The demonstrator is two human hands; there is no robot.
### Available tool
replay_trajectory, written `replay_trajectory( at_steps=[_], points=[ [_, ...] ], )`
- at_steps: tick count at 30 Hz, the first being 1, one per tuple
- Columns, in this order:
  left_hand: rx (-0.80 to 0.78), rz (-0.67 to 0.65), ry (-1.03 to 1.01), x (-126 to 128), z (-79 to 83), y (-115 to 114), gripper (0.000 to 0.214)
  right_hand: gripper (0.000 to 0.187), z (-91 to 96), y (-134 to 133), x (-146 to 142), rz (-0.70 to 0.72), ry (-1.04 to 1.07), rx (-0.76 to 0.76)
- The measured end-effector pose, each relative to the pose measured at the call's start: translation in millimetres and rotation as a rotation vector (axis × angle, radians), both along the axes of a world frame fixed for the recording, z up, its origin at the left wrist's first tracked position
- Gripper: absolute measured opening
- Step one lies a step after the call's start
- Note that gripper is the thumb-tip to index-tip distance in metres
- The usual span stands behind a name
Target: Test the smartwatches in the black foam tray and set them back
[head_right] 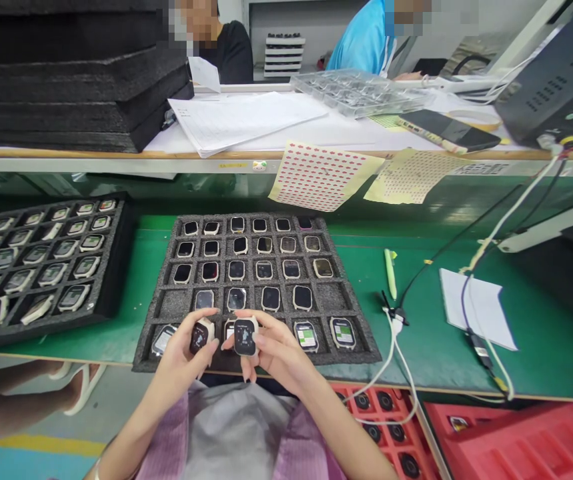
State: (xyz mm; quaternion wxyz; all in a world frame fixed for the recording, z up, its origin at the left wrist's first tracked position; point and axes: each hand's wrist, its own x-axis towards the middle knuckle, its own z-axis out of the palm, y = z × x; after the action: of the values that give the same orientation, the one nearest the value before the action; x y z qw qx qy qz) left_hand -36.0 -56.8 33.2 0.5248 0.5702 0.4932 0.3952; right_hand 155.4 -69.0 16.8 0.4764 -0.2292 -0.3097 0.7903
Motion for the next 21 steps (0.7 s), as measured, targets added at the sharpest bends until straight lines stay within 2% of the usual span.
replay_trajectory(
  at_steps=[6,15,21],
  points=[
    [-0.019,-0.092,0.034,0.4,4.9,-2.6,0.032,0.028,1.4,0.2,1.5,-0.018,-0.007,0.044],
    [-0.006,-0.071,-0.007,0.2,-4.2,-5.0,0.034,0.027,4.1,0.6,-0.5,-0.03,-0.042,0.084],
    [-0.016,-0.101,-0.02,0.7,0.8,-5.0,0.031,0.032,6.8,0.0,-1.4,-0.048,-0.097,0.065]
  ],
)
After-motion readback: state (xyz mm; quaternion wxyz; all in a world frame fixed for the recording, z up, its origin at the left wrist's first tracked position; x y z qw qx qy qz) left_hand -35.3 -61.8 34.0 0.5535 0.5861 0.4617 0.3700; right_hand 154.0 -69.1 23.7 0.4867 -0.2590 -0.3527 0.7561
